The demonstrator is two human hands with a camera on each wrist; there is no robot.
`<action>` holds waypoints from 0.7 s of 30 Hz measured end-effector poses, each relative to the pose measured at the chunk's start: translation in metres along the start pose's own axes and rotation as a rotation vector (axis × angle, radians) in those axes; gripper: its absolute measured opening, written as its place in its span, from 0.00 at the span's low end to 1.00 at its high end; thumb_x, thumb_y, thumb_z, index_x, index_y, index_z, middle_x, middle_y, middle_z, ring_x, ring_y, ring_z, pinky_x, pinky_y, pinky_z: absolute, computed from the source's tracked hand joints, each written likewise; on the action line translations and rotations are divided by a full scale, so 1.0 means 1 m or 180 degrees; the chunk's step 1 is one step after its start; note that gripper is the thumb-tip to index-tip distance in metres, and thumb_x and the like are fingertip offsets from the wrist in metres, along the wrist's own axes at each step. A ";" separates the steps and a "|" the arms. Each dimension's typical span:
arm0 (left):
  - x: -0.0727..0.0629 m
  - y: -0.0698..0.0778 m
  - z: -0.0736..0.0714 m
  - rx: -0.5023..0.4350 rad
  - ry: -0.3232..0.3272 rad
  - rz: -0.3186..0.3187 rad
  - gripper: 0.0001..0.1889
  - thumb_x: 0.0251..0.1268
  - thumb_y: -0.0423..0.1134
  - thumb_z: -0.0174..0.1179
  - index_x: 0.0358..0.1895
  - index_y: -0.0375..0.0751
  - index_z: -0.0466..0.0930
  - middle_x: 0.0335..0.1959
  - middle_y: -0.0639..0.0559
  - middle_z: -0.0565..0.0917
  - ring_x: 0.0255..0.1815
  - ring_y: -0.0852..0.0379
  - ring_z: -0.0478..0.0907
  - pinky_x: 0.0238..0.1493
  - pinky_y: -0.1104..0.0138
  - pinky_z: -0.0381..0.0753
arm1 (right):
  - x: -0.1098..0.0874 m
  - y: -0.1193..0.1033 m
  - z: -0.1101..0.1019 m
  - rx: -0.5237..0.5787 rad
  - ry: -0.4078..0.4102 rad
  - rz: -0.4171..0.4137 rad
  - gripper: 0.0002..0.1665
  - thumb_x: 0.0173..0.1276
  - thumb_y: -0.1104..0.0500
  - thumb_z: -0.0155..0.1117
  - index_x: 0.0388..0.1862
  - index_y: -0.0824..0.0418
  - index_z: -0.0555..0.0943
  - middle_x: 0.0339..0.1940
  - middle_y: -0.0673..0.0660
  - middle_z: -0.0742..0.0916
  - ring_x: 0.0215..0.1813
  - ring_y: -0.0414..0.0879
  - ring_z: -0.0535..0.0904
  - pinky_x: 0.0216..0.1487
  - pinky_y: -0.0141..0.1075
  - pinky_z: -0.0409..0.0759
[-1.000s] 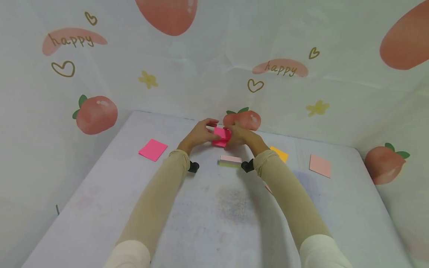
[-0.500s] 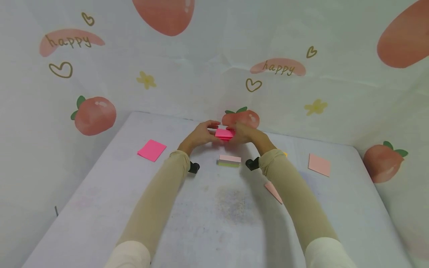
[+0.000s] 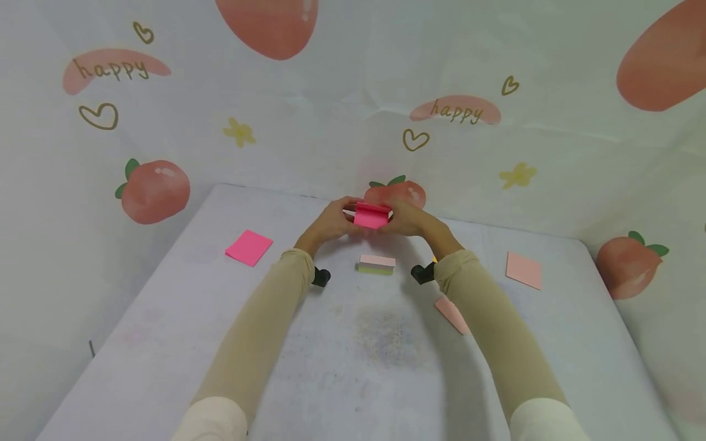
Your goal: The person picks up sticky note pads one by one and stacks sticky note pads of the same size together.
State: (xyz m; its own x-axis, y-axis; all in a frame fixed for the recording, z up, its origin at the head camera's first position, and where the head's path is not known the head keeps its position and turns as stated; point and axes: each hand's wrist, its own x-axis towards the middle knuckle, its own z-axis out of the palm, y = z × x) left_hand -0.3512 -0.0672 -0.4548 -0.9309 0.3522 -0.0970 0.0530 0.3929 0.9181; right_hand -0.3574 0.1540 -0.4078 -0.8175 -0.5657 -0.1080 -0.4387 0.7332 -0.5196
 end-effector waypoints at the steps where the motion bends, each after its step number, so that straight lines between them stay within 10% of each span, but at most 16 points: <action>1: 0.000 0.000 0.001 0.0013 0.0002 0.0007 0.41 0.56 0.37 0.76 0.74 0.46 0.67 0.66 0.44 0.76 0.61 0.44 0.80 0.60 0.55 0.84 | -0.001 0.000 0.000 -0.0007 0.0030 -0.0034 0.16 0.60 0.58 0.71 0.45 0.62 0.79 0.34 0.54 0.83 0.37 0.46 0.75 0.42 0.35 0.73; 21: 0.006 0.002 0.014 -0.0189 -0.0161 -0.0039 0.42 0.54 0.31 0.75 0.74 0.43 0.67 0.72 0.46 0.74 0.64 0.46 0.82 0.62 0.57 0.83 | -0.015 0.022 0.013 0.0230 0.0219 -0.0057 0.29 0.60 0.57 0.77 0.57 0.66 0.77 0.58 0.63 0.81 0.58 0.56 0.76 0.56 0.46 0.81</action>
State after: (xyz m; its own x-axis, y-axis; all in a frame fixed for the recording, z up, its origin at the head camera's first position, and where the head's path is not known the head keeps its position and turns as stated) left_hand -0.3513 -0.0531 -0.4591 -0.9119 0.3905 -0.1263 0.0187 0.3469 0.9377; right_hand -0.3500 0.1734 -0.4283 -0.8347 -0.5492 -0.0409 -0.4273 0.6927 -0.5810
